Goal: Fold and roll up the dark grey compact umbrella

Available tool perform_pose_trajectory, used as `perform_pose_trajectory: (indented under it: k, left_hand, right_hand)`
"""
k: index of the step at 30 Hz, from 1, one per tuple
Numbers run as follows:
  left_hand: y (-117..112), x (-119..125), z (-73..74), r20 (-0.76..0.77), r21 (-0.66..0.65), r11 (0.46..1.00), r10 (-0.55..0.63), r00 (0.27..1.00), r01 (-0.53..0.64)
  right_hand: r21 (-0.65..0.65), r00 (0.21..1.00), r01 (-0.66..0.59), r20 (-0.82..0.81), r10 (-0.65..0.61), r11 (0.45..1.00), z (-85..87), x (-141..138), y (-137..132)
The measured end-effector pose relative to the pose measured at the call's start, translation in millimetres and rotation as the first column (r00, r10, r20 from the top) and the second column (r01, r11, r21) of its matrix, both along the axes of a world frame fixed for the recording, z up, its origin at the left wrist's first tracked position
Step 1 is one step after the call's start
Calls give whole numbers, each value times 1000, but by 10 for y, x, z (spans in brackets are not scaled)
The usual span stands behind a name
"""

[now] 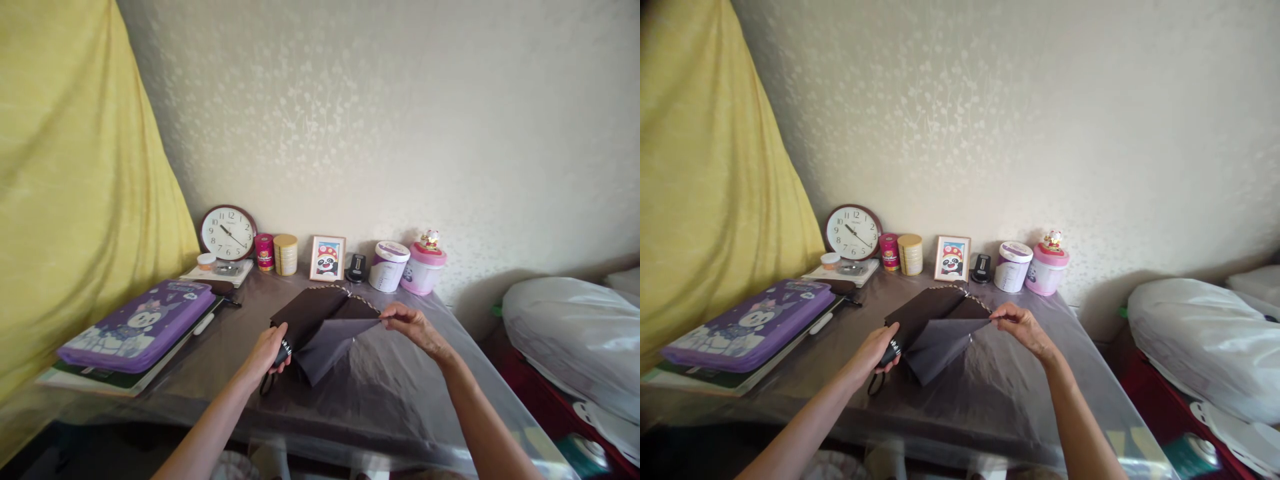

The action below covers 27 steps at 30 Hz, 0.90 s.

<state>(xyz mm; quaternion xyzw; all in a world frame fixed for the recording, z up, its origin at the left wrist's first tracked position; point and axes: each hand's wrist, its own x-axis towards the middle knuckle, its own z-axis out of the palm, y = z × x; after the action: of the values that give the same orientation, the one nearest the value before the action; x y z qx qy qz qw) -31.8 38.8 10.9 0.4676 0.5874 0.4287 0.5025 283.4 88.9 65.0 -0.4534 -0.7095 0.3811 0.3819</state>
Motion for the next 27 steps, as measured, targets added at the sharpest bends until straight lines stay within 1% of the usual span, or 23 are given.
perform_pose_trajectory:
  k: [2,4,6,8,11,15,18,20,23,27]
  left_hand:
    - [-1,30,-25,-48,-6,1000,-27,998,27]
    - [-5,67,-49,-83,-15,998,-54,995,53]
    - [-13,107,-72,-107,-25,997,-78,991,76]
    - [-27,144,-92,-125,-30,994,-105,987,102]
    - [-65,187,-106,-127,-15,988,-154,980,153]
    - [-141,237,-68,-120,57,966,-244,962,252]
    - [-200,280,-2,-101,70,959,-268,958,276]
    - [-233,308,46,-86,69,959,-270,959,276]
    - [-272,335,103,-80,46,965,-252,964,256]
    - [-289,342,121,-89,13,967,-253,963,255]
  right_hand:
    - [104,999,21,-35,-17,994,90,-72,-15]
    - [150,997,23,-77,-11,988,158,-165,-27]
    - [143,995,22,-100,-7,989,207,-269,-39]
    - [116,992,43,-121,-29,992,240,-373,-42]
    - [78,979,79,-193,-63,994,247,-500,-3]
    - [60,953,92,-295,-70,994,163,-600,134]
    - [58,947,104,-311,-80,993,53,-646,246]
    - [61,954,96,-291,-75,993,-26,-675,306]
    - [58,973,91,-217,-77,994,-136,-721,369]
    - [73,993,84,-95,-76,994,-261,-773,426]
